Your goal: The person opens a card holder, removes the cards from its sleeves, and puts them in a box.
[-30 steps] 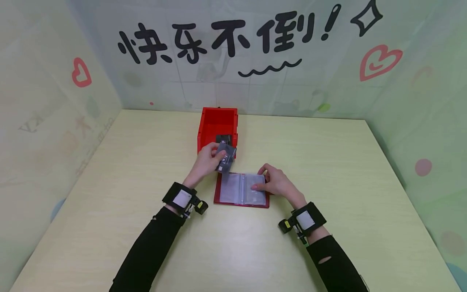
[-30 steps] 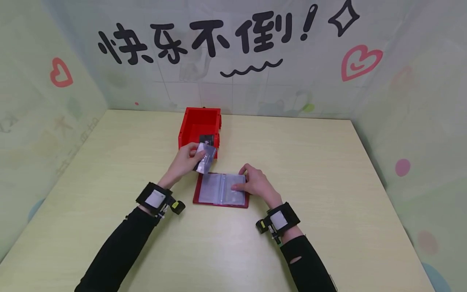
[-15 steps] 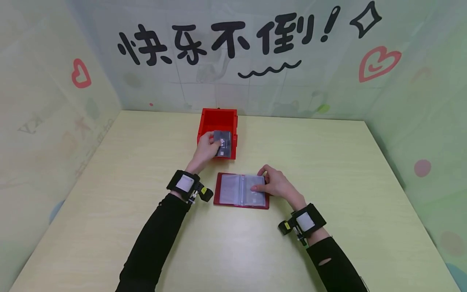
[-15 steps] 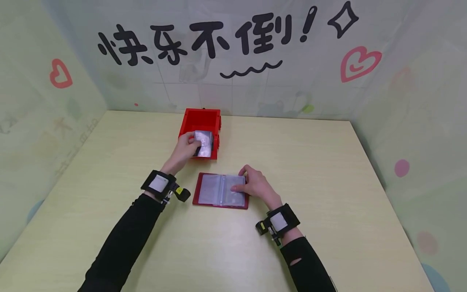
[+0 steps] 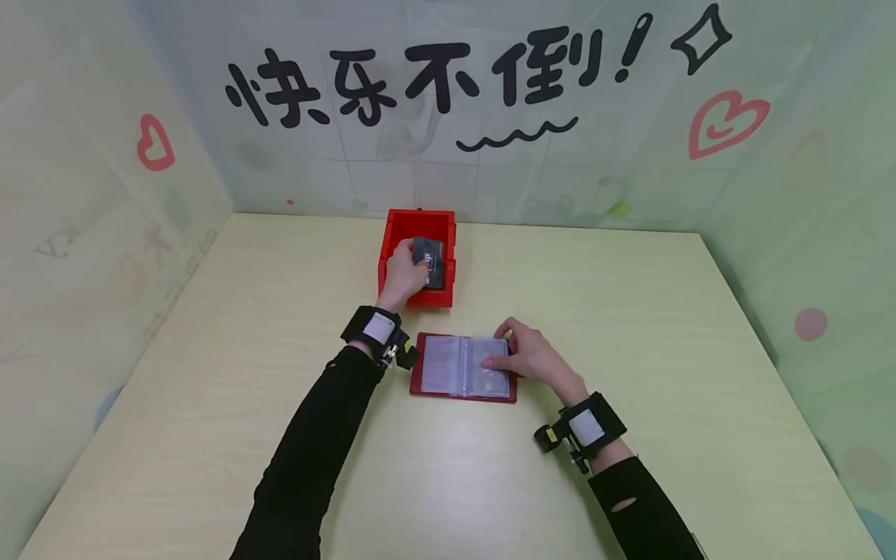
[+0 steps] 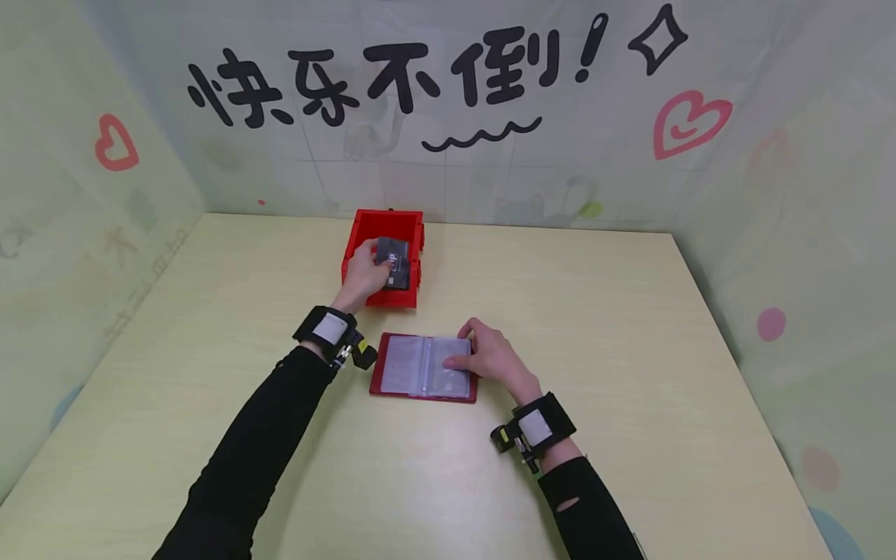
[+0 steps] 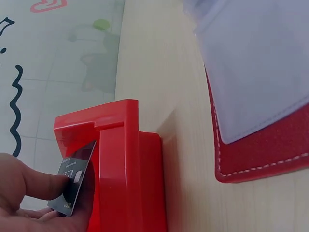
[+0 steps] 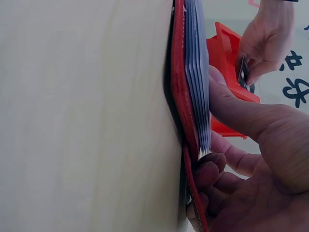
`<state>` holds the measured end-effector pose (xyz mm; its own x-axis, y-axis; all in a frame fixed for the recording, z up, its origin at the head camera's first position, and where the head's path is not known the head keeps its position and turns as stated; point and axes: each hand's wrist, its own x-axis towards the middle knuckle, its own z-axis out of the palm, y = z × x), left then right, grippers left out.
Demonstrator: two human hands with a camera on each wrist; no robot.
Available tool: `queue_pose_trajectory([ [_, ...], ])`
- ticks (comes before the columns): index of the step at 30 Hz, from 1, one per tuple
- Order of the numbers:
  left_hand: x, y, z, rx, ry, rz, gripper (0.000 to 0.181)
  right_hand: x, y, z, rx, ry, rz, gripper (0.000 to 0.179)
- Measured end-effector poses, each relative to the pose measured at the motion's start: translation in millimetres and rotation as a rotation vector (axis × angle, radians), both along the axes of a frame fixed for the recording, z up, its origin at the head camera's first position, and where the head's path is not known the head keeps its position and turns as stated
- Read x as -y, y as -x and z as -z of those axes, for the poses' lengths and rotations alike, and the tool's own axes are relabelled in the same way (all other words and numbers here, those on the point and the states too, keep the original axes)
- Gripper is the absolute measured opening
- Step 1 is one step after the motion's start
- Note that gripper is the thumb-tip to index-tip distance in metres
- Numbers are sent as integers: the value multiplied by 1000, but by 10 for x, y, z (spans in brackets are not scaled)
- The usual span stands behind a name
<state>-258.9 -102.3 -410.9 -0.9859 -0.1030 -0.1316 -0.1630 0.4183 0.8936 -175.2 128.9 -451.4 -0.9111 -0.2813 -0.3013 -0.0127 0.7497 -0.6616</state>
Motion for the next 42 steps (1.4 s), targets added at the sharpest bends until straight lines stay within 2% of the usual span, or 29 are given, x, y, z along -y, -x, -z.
queue_pose_trajectory([
  [4,-18,62,49,-14,46,-15,53,1,-4,-1,1,2,1,50],
  [10,-22,133,145,-33,189,-29,46,1,-10,-1,-1,-2,-3,50],
  [18,-49,165,204,-45,311,-24,44,1,-12,8,1,-4,-10,49],
  [24,-93,172,211,-46,443,-4,17,-2,-11,0,-8,2,-9,49],
  [27,-124,163,213,-28,497,19,13,-3,-14,-13,-8,6,-7,49],
  [34,-164,120,184,8,536,49,27,0,-21,-13,-17,5,-4,49],
  [42,-185,111,167,44,562,60,30,5,-20,-6,-15,2,1,49],
])
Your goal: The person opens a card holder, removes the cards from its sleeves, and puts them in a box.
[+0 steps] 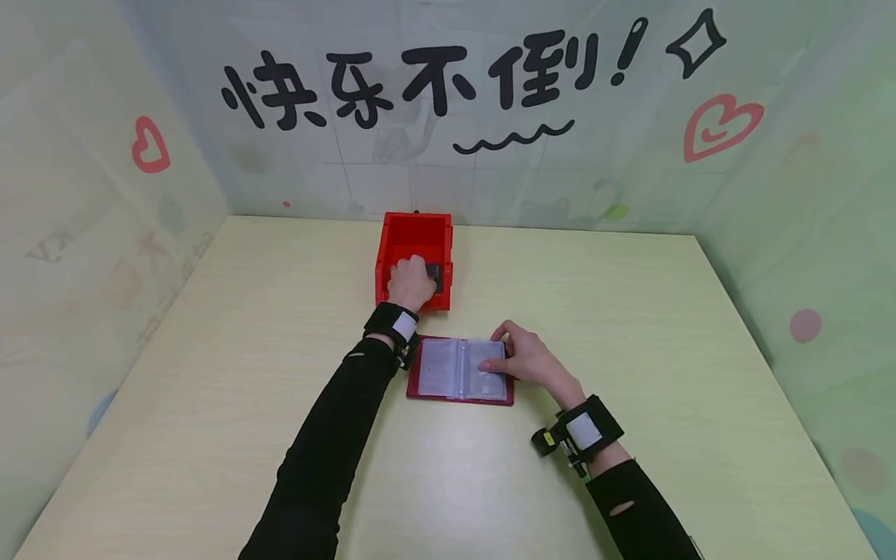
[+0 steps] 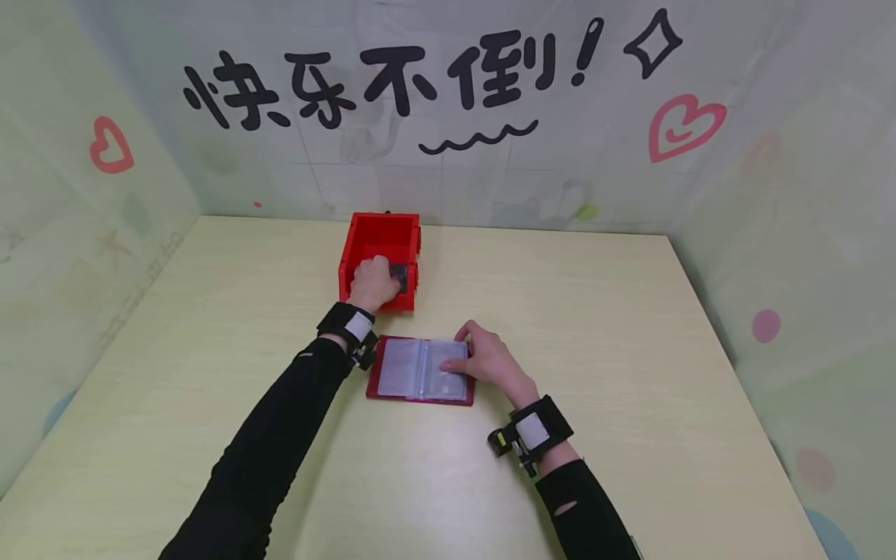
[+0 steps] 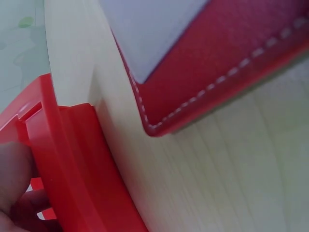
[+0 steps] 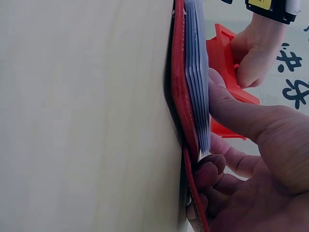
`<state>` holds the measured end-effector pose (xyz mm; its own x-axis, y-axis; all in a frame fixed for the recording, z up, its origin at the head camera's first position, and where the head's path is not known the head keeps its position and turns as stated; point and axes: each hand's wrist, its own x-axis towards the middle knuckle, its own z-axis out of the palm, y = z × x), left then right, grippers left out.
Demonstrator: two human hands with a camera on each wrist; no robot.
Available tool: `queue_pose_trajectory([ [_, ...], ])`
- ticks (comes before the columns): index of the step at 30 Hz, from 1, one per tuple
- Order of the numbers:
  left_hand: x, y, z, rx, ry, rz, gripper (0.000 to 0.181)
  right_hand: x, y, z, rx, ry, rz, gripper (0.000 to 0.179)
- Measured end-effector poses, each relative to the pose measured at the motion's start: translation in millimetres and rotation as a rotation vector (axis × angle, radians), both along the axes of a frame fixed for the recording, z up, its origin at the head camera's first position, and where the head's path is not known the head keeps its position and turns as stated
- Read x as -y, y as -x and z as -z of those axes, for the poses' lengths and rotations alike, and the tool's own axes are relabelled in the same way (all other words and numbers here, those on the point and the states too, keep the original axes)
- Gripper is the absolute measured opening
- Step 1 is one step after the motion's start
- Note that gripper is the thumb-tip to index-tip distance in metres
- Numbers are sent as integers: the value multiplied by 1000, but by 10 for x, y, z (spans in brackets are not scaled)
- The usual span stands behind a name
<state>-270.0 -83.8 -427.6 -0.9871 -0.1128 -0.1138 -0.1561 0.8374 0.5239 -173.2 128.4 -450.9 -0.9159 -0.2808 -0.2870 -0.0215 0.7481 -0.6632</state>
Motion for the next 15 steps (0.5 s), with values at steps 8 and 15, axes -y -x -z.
queue_pose_trajectory([
  [8,31,-47,6,-40,-11,26,26,9,20,7,-2,-6,-1,50],
  [15,53,-339,-56,-244,-86,136,22,5,11,18,-8,-1,-2,51],
])
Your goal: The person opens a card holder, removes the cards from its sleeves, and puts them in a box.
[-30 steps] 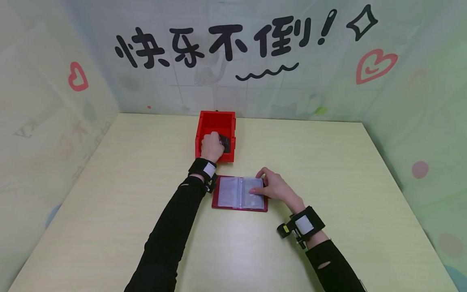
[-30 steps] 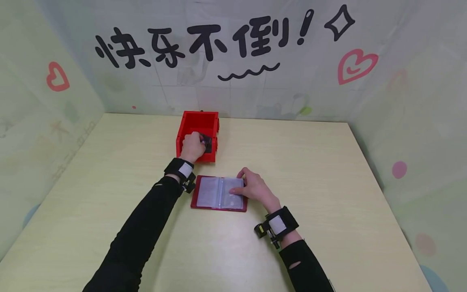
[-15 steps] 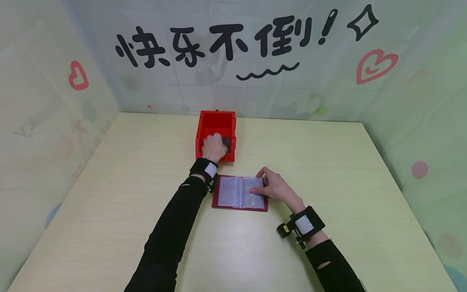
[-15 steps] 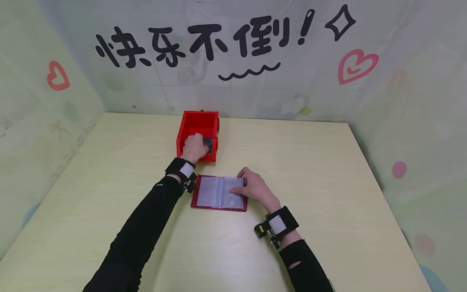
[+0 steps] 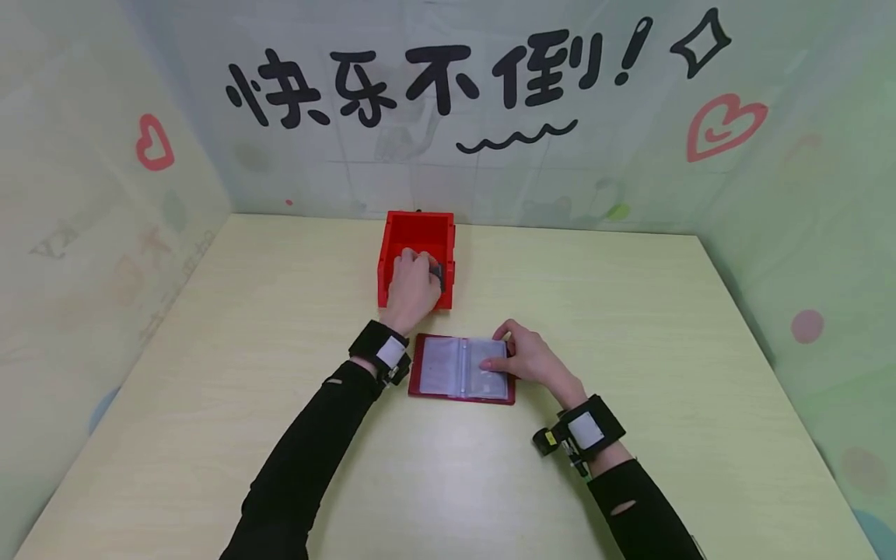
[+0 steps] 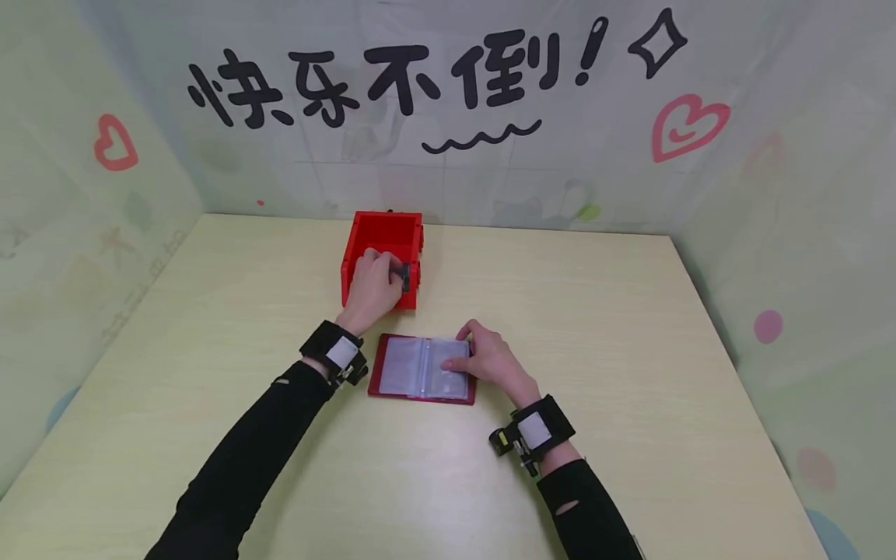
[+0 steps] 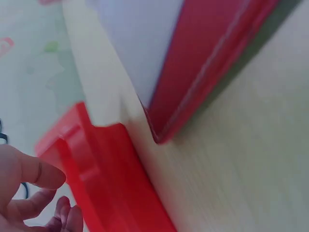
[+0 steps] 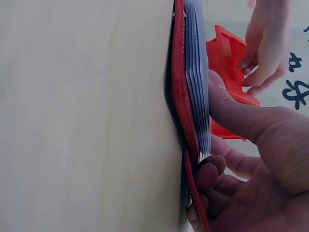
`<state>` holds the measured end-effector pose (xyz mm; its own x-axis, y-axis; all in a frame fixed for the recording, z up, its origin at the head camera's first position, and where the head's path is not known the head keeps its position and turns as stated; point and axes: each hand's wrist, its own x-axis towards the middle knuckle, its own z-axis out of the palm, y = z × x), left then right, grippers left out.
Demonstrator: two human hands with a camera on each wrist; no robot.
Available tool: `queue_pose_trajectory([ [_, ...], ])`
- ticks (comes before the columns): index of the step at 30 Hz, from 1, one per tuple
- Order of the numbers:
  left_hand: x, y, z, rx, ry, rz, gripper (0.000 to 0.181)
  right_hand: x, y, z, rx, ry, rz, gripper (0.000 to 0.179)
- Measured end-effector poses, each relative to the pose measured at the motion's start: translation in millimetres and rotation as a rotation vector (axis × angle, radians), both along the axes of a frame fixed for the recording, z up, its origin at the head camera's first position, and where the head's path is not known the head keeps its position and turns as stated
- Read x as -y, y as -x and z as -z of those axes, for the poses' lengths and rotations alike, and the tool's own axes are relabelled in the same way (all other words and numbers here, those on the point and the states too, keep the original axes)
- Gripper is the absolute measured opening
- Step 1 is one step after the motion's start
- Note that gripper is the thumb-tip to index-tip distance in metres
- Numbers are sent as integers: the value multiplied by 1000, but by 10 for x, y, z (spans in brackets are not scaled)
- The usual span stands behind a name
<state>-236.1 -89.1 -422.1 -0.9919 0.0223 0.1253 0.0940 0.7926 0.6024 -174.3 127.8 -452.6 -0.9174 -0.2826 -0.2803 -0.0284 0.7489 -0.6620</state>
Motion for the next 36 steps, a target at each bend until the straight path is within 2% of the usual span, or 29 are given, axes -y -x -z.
queue_pose_trajectory([
  [2,6,-130,-12,-20,-24,72,22,0,-6,1,-9,0,-2,51],
  [4,11,-262,-11,8,-58,166,21,2,-13,5,-15,3,-2,51],
  [9,26,-516,61,200,-104,412,18,2,-28,19,-37,13,-7,52],
  [12,32,-584,136,268,-85,491,25,1,-35,19,-51,20,-8,51],
  [14,32,-606,180,283,-77,502,30,5,-41,15,-55,23,-7,51],
  [21,6,-609,270,298,-83,468,39,-14,-46,28,-63,50,1,50],
  [30,-19,-586,275,375,-107,444,32,-79,-41,58,-71,151,37,33],
  [33,-20,-582,283,383,-111,448,29,-103,-46,63,-58,195,56,25],
  [36,-21,-584,283,380,-113,456,24,-128,-48,63,-43,238,62,24],
])
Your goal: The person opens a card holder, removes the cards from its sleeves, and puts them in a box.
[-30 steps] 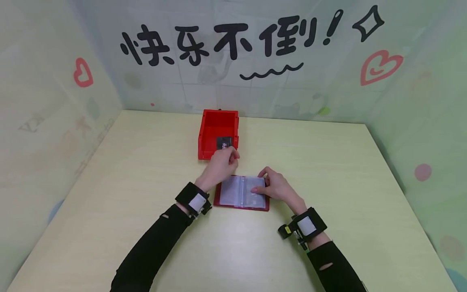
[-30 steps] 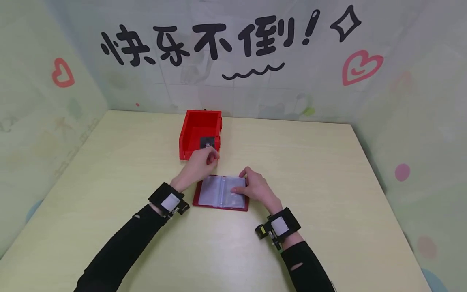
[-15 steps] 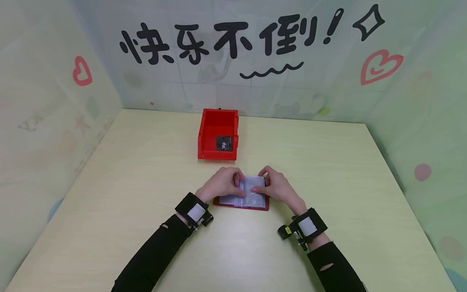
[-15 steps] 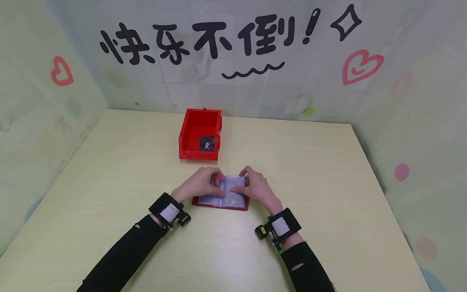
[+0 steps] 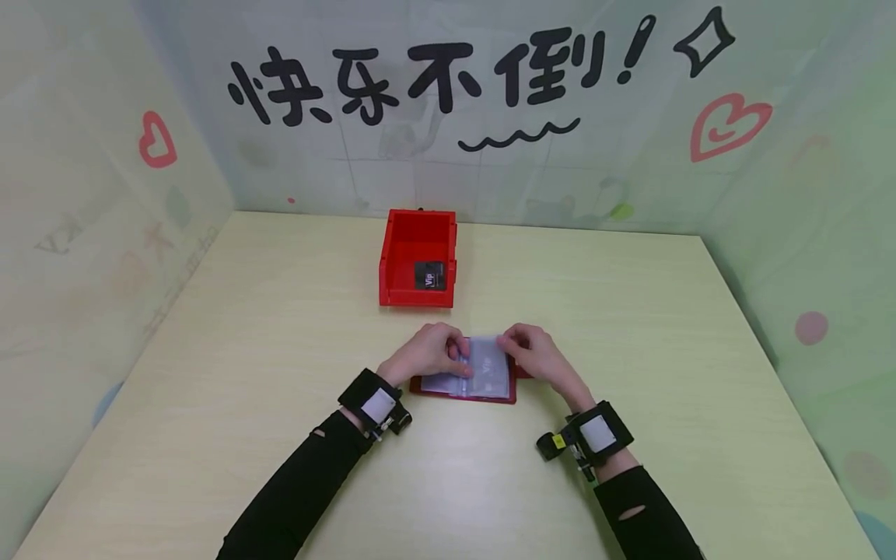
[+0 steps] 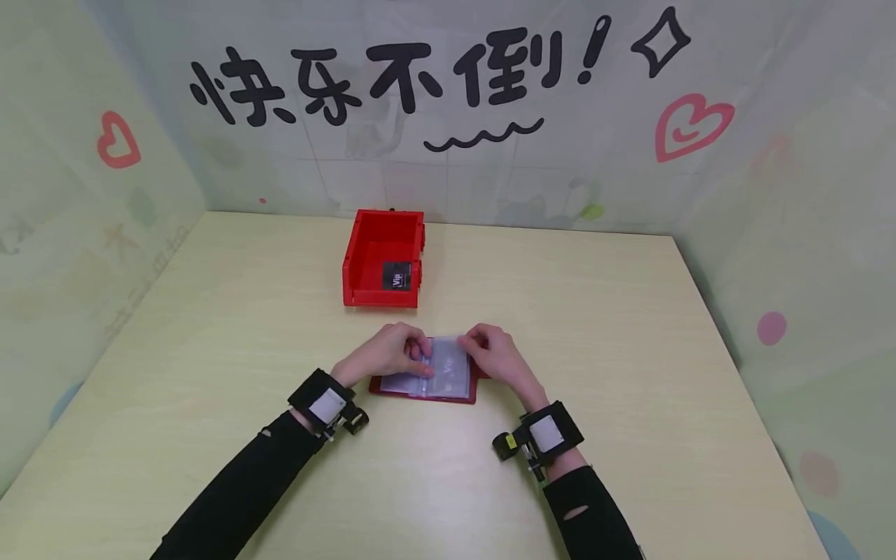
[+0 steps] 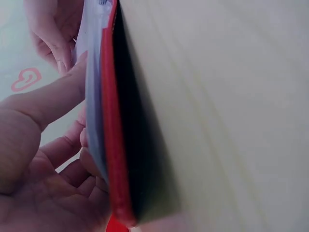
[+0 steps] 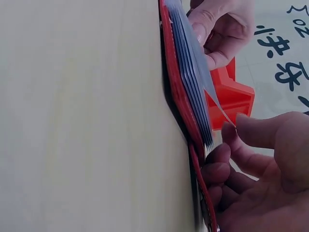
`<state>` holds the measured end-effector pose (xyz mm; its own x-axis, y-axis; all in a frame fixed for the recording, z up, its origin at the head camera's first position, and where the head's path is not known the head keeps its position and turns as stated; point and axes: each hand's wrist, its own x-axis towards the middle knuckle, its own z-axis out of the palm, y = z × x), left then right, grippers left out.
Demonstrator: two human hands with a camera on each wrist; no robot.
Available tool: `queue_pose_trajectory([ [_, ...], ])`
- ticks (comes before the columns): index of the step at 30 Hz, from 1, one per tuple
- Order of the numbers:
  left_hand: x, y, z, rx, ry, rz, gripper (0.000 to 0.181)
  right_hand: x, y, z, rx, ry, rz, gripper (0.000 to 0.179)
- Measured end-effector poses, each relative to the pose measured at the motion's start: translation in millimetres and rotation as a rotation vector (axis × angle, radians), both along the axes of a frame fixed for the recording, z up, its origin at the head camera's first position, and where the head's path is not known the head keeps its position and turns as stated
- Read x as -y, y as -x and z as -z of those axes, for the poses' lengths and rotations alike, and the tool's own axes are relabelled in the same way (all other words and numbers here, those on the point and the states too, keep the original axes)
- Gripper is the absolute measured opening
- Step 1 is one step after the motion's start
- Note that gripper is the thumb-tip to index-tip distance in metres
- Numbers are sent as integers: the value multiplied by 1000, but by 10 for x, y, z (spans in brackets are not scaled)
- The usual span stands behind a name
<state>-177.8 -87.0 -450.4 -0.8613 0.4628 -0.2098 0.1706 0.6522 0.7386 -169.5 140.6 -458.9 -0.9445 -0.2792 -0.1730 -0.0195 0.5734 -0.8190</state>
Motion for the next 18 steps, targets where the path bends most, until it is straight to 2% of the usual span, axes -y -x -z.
queue_pose_trajectory([
  [6,-4,-3,-3,4,-9,4,10,-43,6,12,66,128,-32,32],
  [12,-2,9,13,15,-9,-16,14,-104,2,20,136,249,-86,28],
  [14,-1,13,17,16,-9,-23,18,-116,-3,16,147,255,-109,25],
  [18,6,20,24,16,-23,-18,26,-105,-13,25,78,207,-153,18],
])
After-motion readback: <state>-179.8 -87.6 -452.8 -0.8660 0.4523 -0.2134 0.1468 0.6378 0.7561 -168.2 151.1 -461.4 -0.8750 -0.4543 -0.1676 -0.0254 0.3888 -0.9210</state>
